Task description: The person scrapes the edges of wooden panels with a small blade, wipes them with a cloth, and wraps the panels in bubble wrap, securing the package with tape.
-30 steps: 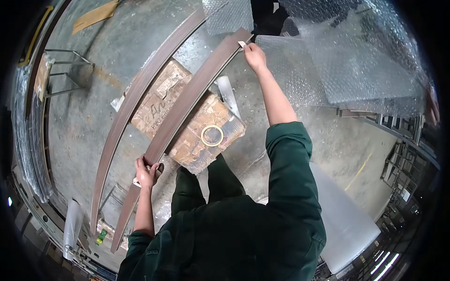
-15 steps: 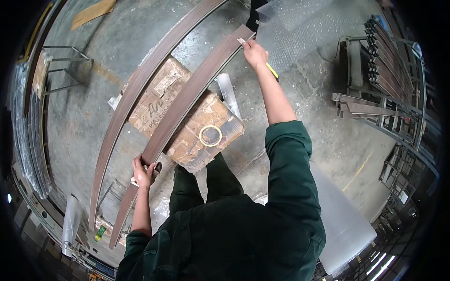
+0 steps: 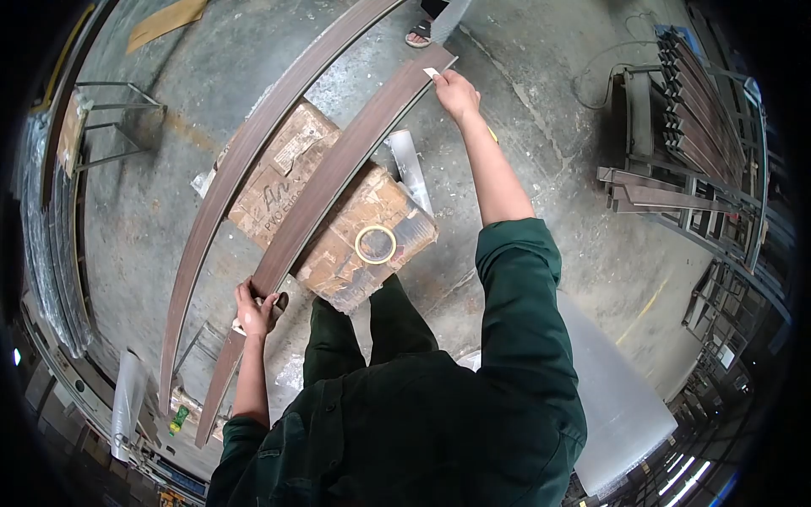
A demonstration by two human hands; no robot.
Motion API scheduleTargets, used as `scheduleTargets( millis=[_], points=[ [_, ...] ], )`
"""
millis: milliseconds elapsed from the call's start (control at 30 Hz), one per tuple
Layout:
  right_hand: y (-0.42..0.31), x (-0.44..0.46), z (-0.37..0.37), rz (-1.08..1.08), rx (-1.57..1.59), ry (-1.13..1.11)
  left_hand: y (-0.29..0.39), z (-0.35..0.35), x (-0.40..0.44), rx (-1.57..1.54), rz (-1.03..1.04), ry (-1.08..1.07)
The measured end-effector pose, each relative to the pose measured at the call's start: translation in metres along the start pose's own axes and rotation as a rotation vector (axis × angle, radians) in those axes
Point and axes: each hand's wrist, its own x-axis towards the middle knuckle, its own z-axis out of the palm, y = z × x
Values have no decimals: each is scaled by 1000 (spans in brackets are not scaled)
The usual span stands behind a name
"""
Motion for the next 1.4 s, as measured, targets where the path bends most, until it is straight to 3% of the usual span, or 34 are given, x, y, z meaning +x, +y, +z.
scheduleTargets(
  millis=[233, 333, 1400],
  points=[
    [-4, -15, 6, -39, -20, -14, 0, 0, 0, -11, -5, -7],
    [-13, -29, 4, 10, 0, -131, 0, 0, 0, -3, 5, -5],
    [-74, -217, 103, -70, 12, -8, 0, -3, -1, -14, 5, -24]
  ],
)
